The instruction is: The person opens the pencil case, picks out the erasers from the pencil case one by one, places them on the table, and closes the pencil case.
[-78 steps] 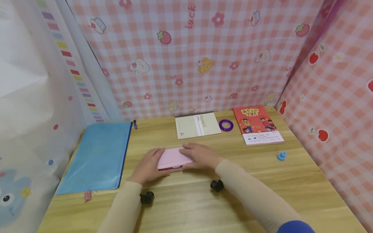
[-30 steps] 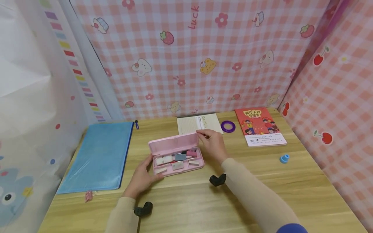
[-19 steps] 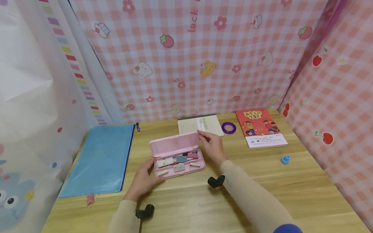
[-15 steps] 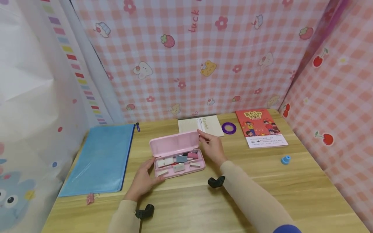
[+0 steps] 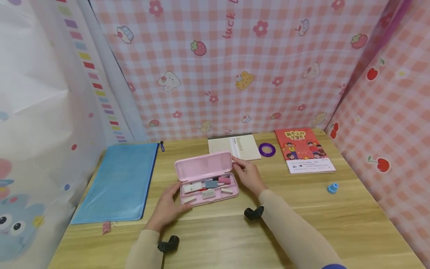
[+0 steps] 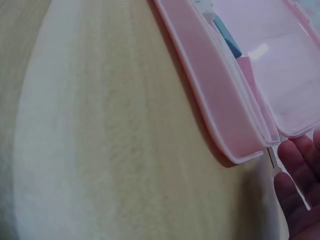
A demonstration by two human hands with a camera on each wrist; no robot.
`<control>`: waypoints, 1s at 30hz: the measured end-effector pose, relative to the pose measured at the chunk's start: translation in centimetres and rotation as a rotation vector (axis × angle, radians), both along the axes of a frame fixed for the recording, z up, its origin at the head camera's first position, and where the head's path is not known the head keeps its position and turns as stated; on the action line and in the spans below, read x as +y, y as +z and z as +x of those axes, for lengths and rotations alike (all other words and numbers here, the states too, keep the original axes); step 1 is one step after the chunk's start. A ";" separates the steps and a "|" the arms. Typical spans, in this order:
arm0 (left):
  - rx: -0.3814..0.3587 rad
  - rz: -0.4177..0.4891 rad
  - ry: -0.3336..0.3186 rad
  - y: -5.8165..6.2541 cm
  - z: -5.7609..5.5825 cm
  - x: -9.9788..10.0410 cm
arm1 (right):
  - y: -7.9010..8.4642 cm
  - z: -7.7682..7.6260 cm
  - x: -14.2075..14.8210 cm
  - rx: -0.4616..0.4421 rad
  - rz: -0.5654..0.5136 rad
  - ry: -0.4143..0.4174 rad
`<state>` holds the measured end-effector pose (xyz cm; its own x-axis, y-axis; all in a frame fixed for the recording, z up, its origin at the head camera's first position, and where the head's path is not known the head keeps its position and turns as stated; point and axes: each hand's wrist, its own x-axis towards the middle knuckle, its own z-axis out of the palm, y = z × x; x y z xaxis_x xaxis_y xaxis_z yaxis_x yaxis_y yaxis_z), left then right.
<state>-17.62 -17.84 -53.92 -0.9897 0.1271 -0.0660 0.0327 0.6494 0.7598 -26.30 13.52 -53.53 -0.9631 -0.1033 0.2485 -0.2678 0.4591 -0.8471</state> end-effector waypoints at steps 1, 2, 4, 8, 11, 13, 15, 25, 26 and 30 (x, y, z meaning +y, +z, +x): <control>0.002 -0.002 -0.001 0.0 0.0 0.0 | 0.1 0.0 0.1 -0.001 0.004 0.002; 0.003 -0.002 -0.001 -0.1 0.0 0.0 | 0.1 0.1 0.1 -0.004 0.008 0.003; 0.003 0.000 0.001 -0.1 0.0 0.0 | 0.3 0.2 0.2 -0.018 0.006 0.003; -0.006 0.010 0.012 -0.1 0.0 0.2 | 0.6 0.8 0.8 -0.060 -0.024 0.017; -0.019 0.021 0.023 -0.1 0.2 0.4 | 1.0 1.8 1.6 -0.080 -0.044 0.025; -0.031 0.022 0.030 -0.1 0.2 0.5 | 1.3 2.7 2.1 -0.090 -0.045 0.039; -0.032 0.024 0.031 -0.1 0.3 0.5 | 1.6 3.6 2.5 -0.086 -0.013 0.070; -0.002 0.007 0.018 0.3 0.2 0.0 | 2.3 4.8 2.0 -0.047 0.245 0.180; -0.003 0.009 0.018 0.2 0.2 0.0 | 2.2 4.6 1.8 -0.050 0.263 0.182; -0.006 0.014 0.025 0.2 0.1 -0.1 | 1.8 3.7 0.8 -0.016 0.362 0.211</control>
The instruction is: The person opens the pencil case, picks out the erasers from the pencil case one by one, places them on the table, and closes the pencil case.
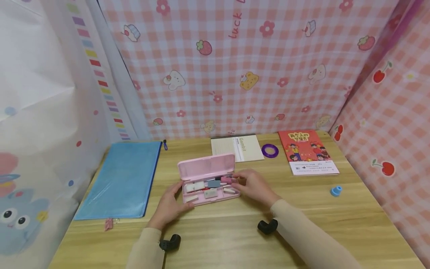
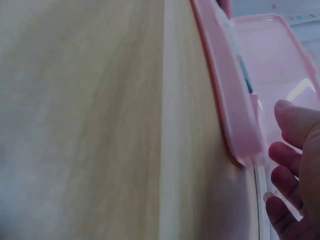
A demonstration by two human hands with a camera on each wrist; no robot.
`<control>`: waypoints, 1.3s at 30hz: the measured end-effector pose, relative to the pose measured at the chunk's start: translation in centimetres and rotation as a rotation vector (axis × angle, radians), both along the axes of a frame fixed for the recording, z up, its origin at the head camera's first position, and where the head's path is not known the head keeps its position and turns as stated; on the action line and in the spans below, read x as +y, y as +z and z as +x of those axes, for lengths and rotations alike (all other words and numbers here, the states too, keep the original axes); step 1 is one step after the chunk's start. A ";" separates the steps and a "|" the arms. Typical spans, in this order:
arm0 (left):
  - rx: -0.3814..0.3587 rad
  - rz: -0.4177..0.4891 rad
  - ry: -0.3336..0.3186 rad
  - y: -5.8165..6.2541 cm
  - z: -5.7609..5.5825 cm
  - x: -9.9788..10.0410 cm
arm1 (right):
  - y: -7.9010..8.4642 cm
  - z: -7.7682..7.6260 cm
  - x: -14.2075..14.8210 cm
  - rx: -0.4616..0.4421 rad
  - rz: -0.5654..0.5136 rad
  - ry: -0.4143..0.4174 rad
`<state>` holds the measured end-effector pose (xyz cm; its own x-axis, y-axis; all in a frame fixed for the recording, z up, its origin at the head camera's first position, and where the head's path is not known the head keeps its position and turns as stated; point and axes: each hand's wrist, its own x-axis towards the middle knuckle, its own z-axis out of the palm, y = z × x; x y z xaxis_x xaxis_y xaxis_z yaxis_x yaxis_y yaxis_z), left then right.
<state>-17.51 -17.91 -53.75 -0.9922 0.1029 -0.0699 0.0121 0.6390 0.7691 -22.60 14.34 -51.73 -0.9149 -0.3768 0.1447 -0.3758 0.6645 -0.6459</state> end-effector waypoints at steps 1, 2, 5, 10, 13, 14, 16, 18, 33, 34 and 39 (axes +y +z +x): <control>-0.002 0.001 0.002 0.0 0.0 0.0 | -0.1 -0.2 -0.2 0.015 0.022 0.014; -0.002 0.003 0.004 0.0 -0.1 0.0 | -0.2 -0.5 -0.4 0.025 0.040 0.024; 0.005 0.012 0.003 0.0 -0.2 0.0 | -0.4 -1.0 -0.8 0.046 0.077 0.043; 0.032 0.032 -0.002 -0.2 0.0 -0.2 | -0.5 -1.4 -1.2 0.018 0.090 0.054; 0.070 0.011 0.000 0.0 0.6 -0.2 | -0.4 -1.7 -1.5 -0.006 0.081 0.075; 0.085 -0.002 0.000 0.0 0.8 -0.2 | -0.3 -1.7 -1.6 -0.012 0.077 0.080; 0.119 -0.030 -0.003 0.3 0.9 -0.1 | -0.2 -1.9 -1.8 -0.015 0.082 0.073; 0.139 -0.050 -0.004 0.6 1.0 0.1 | -0.1 -2.0 -1.9 -0.023 0.084 0.062; 0.162 -0.050 0.006 0.6 0.7 -0.3 | 0.1 -2.4 -2.5 -0.122 0.015 0.051; 0.162 -0.053 0.006 0.6 0.7 -0.3 | 0.0 -2.4 -2.5 -0.121 0.012 0.044; 0.127 -0.036 0.008 0.6 0.9 -0.3 | -0.1 -1.7 -2.1 -0.106 -0.025 -0.002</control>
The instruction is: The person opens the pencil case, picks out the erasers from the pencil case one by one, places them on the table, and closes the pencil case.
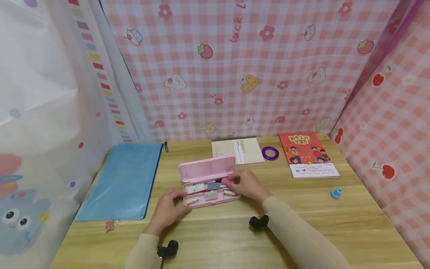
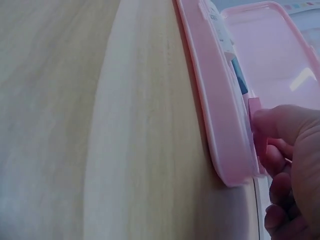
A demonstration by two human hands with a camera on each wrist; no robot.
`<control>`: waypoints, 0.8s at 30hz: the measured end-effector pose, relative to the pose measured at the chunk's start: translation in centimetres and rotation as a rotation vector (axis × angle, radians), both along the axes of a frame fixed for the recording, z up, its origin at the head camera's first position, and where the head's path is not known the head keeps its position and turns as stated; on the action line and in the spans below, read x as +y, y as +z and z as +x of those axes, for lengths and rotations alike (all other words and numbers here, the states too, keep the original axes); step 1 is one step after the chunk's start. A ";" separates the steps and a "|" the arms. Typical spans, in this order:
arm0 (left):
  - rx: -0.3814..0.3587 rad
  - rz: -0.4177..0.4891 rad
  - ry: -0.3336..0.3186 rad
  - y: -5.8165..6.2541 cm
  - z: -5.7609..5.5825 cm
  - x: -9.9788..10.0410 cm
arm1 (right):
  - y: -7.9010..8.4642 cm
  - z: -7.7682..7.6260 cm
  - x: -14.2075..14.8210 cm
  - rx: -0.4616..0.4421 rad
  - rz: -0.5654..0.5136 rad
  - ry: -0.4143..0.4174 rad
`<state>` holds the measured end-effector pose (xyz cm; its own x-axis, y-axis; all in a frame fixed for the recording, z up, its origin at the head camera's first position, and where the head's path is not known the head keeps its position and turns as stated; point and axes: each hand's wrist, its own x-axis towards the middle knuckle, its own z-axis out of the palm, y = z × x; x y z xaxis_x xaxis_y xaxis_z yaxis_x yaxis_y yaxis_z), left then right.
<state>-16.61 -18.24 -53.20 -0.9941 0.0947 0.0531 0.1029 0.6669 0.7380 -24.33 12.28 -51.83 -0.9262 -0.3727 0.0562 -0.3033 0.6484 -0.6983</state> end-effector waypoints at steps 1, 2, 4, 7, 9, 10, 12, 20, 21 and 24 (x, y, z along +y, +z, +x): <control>-0.007 0.003 -0.001 0.0 0.0 0.1 | 0.0 0.2 0.3 0.005 -0.012 -0.013; -0.012 0.006 -0.001 0.0 0.1 0.1 | 0.1 0.4 0.7 0.006 -0.027 -0.029; -0.012 0.007 -0.005 -0.1 0.2 0.2 | 0.3 0.8 1.8 0.003 -0.051 -0.060; -0.015 -0.002 -0.007 -0.2 0.2 0.2 | 0.6 1.3 4.0 0.012 -0.071 -0.098; -0.015 -0.007 -0.002 -0.2 0.3 0.2 | 0.5 1.5 5.8 0.021 -0.065 -0.113; -0.014 -0.010 -0.001 -0.3 0.3 0.2 | 0.3 1.4 6.7 0.034 -0.060 -0.109; -0.003 -0.016 -0.003 -0.3 0.3 0.2 | 0.0 1.4 8.5 0.038 -0.048 -0.115; -0.004 -0.016 -0.011 -0.1 0.2 0.0 | -1.2 1.1 13.1 0.081 0.064 -0.129; -0.002 -0.013 -0.011 -0.1 0.2 0.0 | -1.2 1.0 13.3 0.072 0.068 -0.137; 0.002 -0.007 -0.011 0.0 0.2 0.0 | -1.3 1.0 13.7 0.043 0.076 -0.152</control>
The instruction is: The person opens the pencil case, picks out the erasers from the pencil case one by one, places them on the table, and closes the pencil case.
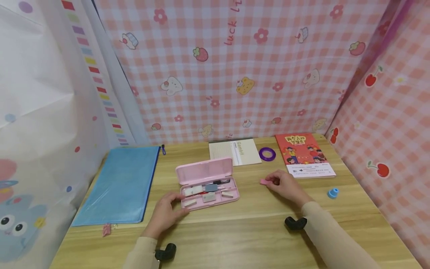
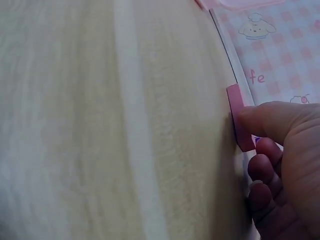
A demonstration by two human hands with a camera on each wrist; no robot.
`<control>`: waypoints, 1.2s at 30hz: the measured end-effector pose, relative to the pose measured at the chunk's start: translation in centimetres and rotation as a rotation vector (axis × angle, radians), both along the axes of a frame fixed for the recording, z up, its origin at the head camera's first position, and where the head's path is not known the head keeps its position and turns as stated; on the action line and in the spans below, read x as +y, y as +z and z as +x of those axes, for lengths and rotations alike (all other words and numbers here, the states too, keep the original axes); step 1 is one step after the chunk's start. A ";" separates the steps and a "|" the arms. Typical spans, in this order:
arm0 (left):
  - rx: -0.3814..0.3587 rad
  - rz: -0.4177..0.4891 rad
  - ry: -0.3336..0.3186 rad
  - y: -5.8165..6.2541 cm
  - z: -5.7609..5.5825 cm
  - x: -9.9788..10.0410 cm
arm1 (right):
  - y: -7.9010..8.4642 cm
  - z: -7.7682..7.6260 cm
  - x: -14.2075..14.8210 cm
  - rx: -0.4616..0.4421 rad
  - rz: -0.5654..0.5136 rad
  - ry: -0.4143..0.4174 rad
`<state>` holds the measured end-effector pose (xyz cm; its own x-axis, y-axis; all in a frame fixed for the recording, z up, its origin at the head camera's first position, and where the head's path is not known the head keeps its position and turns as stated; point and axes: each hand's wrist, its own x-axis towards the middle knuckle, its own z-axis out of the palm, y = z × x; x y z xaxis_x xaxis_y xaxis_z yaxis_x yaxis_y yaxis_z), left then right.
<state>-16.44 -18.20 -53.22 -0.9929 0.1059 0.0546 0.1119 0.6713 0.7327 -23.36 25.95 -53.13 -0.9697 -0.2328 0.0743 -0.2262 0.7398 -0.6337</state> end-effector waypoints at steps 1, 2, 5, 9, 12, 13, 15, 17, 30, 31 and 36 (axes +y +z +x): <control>0.000 0.001 0.000 0.0 0.0 0.0 | 0.0 0.0 0.0 -0.012 -0.003 -0.006; 0.000 0.003 -0.001 0.0 0.0 0.0 | 0.0 0.0 0.0 -0.024 -0.008 -0.013; -0.003 0.008 0.002 -0.1 0.0 -0.1 | 0.0 0.1 0.1 -0.051 -0.022 -0.022; 0.011 0.011 0.004 -0.3 0.0 -0.1 | -0.1 0.3 0.1 -0.071 -0.055 -0.038; 0.025 0.012 0.003 -0.3 0.1 -0.1 | -0.4 0.3 0.2 -0.070 -0.076 -0.045; 0.027 0.013 0.003 -0.3 0.1 -0.1 | -0.4 0.3 0.2 -0.068 -0.081 -0.046; 0.027 0.012 0.004 -0.3 0.0 -0.1 | -0.6 0.2 0.3 -0.060 -0.089 -0.046; 0.028 0.010 0.001 -0.2 0.0 -0.1 | -0.8 0.2 0.4 -0.055 -0.093 -0.046; 0.022 0.009 -0.001 -0.2 0.0 0.0 | -0.5 0.5 0.4 -0.076 -0.132 -0.057; 0.019 0.011 0.000 -0.2 0.1 0.0 | -0.5 0.5 0.4 -0.078 -0.137 -0.057; 0.001 0.007 0.006 -0.2 0.0 0.0 | -0.5 0.5 0.5 -0.105 -0.180 -0.069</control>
